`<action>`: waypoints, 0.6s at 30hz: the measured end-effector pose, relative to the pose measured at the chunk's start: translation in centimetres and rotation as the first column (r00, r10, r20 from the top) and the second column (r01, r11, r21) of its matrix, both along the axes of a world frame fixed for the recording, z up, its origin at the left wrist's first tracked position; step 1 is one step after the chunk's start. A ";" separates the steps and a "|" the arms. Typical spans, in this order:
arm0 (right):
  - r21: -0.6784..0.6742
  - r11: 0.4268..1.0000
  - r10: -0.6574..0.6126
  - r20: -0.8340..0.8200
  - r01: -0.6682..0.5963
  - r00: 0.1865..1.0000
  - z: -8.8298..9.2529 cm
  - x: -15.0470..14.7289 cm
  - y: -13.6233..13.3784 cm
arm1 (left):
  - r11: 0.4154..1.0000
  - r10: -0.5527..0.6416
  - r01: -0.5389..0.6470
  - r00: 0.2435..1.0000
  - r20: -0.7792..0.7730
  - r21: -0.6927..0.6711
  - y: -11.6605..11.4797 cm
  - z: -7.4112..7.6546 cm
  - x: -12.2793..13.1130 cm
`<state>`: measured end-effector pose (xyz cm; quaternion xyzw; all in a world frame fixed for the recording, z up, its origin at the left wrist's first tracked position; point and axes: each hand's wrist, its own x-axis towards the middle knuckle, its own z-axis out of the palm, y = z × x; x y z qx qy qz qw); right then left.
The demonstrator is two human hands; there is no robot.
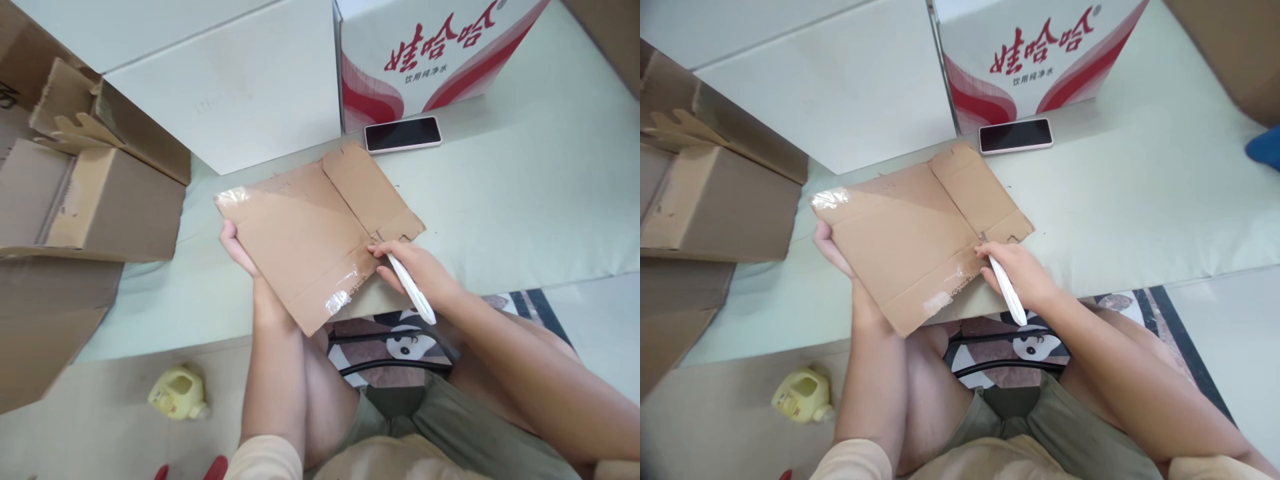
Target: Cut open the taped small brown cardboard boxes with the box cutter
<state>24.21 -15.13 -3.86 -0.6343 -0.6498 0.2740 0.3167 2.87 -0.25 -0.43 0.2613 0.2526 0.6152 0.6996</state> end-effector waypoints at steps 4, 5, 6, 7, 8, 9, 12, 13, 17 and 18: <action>0.007 1.000 0.001 0.010 -0.001 1.000 -0.1 0.0 -0.1 | 1.000 0.019 -0.019 1.000 0.003 -0.006 0.1 0.0 -0.1; 0.010 1.000 0.001 0.012 -0.001 1.000 -0.1 -0.1 -0.1 | 1.000 0.016 -0.016 1.000 0.006 -0.012 0.1 0.0 -0.1; 0.012 1.000 0.001 0.012 -0.001 1.000 -0.1 -0.1 -0.1 | 1.000 0.008 -0.008 1.000 0.009 -0.015 0.1 0.1 -0.2; 0.015 1.000 0.000 0.011 -0.001 1.000 -0.1 -0.1 -0.1 | 1.000 0.004 -0.004 1.000 0.011 -0.014 0.1 0.1 -0.2; 0.018 1.000 -0.001 0.007 0.001 1.000 0.0 -0.2 -0.1 | 1.000 -0.002 0.002 1.000 0.012 -0.013 0.1 0.1 -0.2; 0.021 1.000 -0.004 0.003 0.004 1.000 0.0 -0.2 -0.1 | 1.000 -0.008 0.008 1.000 0.013 -0.014 0.0 0.1 -0.3; 0.014 1.000 -0.014 0.001 0.014 1.000 0.1 -0.3 -0.1 | 1.000 -0.015 0.015 1.000 0.017 -0.019 -0.1 0.2 -0.3; 0.012 1.000 -0.017 0.002 0.017 1.000 0.1 -0.3 -0.1 | 1.000 -0.015 0.015 1.000 0.013 -0.015 -0.1 0.2 -0.3; 0.009 1.000 -0.013 0.005 0.013 1.000 0.1 -0.3 -0.1 | 1.000 0.000 0.000 1.000 -0.007 0.010 -0.2 0.1 -0.3; 0.011 1.000 -0.013 0.007 0.012 1.000 0.1 -0.3 -0.1 | 1.000 -0.002 0.002 1.000 -0.008 0.006 -0.2 0.0 -0.3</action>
